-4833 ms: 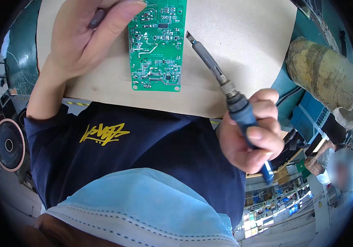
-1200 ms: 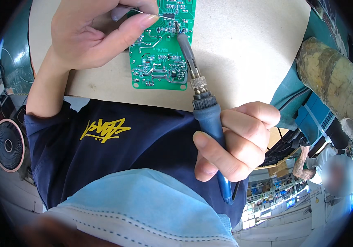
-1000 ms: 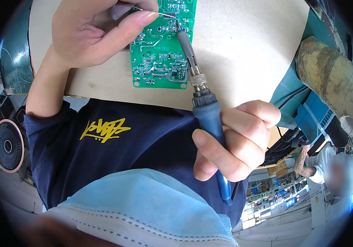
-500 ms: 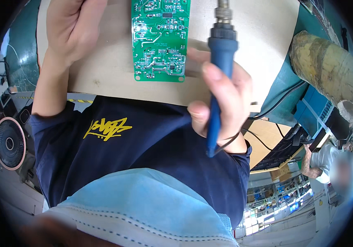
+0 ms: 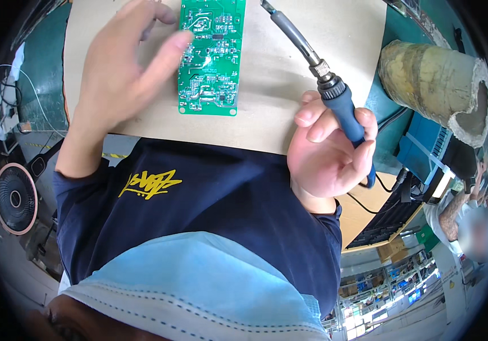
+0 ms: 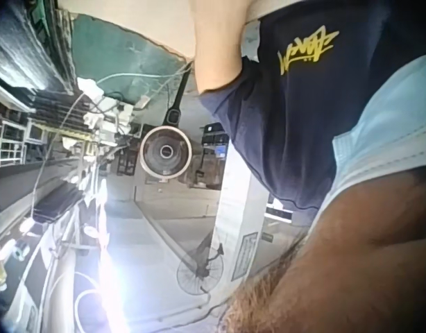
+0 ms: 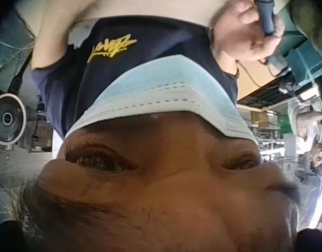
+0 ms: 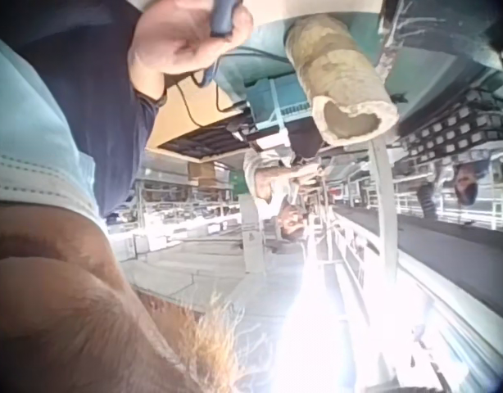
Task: Soldering electronic components onto a printed circuit board at a manual assembly station.
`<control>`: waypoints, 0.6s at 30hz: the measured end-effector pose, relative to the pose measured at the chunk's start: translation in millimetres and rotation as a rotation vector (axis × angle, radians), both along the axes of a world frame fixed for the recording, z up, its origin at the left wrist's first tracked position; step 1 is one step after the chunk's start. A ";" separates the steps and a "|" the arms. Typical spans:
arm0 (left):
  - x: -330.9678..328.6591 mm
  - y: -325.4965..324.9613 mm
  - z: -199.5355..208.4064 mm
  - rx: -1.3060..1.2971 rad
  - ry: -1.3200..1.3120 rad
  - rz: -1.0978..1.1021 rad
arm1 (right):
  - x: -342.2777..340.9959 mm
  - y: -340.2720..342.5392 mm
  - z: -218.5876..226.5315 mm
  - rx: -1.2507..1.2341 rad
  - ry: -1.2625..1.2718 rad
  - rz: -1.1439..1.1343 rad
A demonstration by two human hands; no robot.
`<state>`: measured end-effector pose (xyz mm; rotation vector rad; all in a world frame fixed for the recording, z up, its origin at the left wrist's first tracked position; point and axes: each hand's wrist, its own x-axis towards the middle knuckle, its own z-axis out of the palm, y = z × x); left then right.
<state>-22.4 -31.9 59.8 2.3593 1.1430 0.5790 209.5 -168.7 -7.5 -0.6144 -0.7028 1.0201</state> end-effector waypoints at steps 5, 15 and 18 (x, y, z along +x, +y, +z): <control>16.9 -13.2 6.7 -0.139 0.386 0.098 | 6.7 2.6 8.2 -0.054 0.165 0.118; 47.5 1.7 8.1 0.033 0.403 -0.136 | 20.4 -2.4 11.8 -0.070 0.342 0.020; 39.4 16.1 38.4 0.067 0.375 -0.250 | 32.4 1.3 10.8 0.122 -0.146 -0.228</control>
